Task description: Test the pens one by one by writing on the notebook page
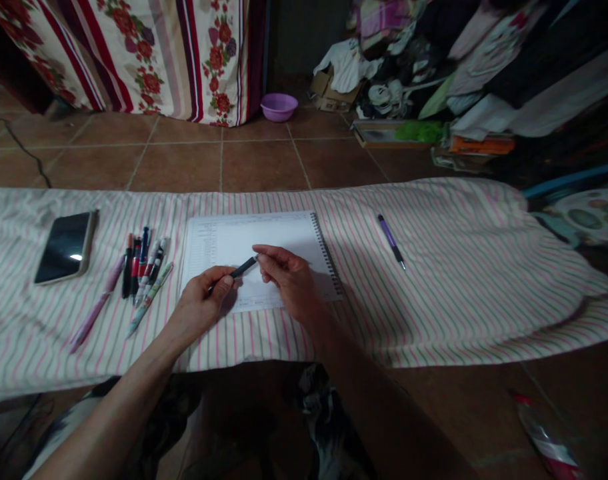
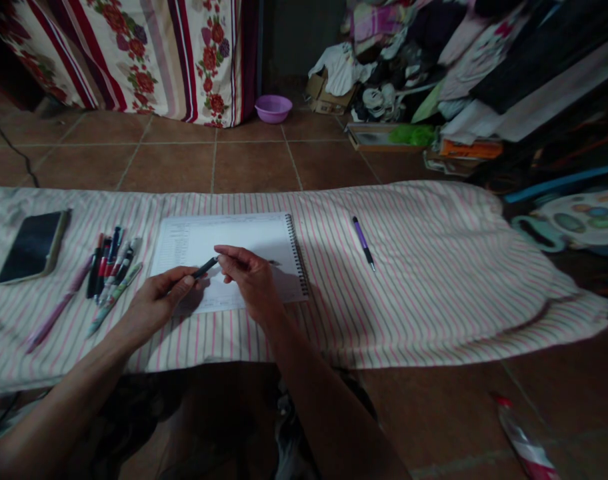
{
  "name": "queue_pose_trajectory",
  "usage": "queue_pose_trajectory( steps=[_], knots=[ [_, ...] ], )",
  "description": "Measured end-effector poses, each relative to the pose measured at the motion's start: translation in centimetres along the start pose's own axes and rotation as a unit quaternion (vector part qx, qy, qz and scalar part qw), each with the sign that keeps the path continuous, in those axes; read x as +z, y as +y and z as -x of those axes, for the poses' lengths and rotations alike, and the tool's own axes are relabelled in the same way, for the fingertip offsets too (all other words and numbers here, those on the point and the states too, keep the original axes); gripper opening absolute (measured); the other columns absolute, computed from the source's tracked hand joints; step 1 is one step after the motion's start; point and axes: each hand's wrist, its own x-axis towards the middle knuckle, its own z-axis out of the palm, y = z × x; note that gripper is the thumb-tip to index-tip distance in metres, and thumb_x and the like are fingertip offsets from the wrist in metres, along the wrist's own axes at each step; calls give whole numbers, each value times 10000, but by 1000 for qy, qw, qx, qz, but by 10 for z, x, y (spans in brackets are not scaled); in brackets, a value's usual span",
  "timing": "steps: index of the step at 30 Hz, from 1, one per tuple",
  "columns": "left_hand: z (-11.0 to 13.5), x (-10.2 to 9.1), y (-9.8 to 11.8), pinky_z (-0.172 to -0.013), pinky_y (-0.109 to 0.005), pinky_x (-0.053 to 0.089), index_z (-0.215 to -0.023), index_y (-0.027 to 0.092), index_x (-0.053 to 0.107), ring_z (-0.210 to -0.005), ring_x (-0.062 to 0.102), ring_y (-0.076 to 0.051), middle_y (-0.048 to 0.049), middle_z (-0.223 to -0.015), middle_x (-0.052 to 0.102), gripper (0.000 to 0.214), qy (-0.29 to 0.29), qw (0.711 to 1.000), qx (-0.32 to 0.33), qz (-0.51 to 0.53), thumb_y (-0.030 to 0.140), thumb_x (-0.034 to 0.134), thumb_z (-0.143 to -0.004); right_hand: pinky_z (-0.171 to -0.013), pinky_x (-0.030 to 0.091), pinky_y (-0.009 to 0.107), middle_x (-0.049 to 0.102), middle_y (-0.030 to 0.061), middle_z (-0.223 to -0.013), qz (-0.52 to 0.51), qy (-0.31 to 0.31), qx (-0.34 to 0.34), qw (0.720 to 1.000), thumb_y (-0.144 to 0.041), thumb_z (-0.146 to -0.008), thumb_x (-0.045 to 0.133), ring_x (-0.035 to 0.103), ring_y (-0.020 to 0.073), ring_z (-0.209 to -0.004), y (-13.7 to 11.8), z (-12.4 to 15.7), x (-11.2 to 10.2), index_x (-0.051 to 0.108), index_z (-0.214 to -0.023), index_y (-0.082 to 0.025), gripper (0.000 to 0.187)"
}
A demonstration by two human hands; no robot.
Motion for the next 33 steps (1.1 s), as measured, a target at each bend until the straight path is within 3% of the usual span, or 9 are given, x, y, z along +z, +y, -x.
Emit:
queue_pose_trajectory(
  steps=[13,18,20,24,28,33],
  knots=[
    [0,2,3,-663,-292,444,-908,129,621,-684,572,-156,-54,-778,662,332,-19,998,-41,39,405,501,-769,-516,348,220,521,-57,-566,-1,1,29,1000,-285,-703,648,412,65,-518,1,0,3,697,-900,-228,211],
    [-1,2,0,-637,-299,457,-862,134,621,-645,572,-154,-40,-716,648,309,13,997,-48,61,403,537,-735,-493,396,219,580,-27,-649,128,39,-19,991,-316,-723,638,479,78,-531,-9,-1,-10,664,-974,-202,277],
    [-1,1,-4,-645,-304,464,-865,134,627,-658,582,-160,-41,-717,650,316,24,997,-41,60,404,561,-716,-492,421,225,614,6,-739,223,82,-86,968,-313,-745,611,526,104,-597,-13,-4,-23,662,-972,-195,260],
    [-2,0,-11,-640,-312,470,-933,130,629,-680,595,-173,-55,-758,660,365,23,998,-38,48,421,556,-724,-608,491,272,637,35,-845,394,116,-189,892,-260,-780,561,575,129,-666,-17,-11,-52,673,-912,-196,185],
    [-3,0,-15,-661,-339,475,-966,129,631,-711,605,-197,-67,-780,668,389,23,999,-26,18,430,534,-740,-632,506,295,623,42,-833,478,100,-155,859,-244,-769,575,592,135,-634,-19,-14,-74,681,-891,-187,172],
    [-3,-1,-14,-709,-355,478,-980,132,629,-744,616,-205,-74,-810,676,384,26,999,-21,10,420,519,-752,-655,487,309,633,63,-822,557,73,-132,817,-236,-807,531,595,161,-677,-26,-9,-84,694,-872,-178,185]
  ],
)
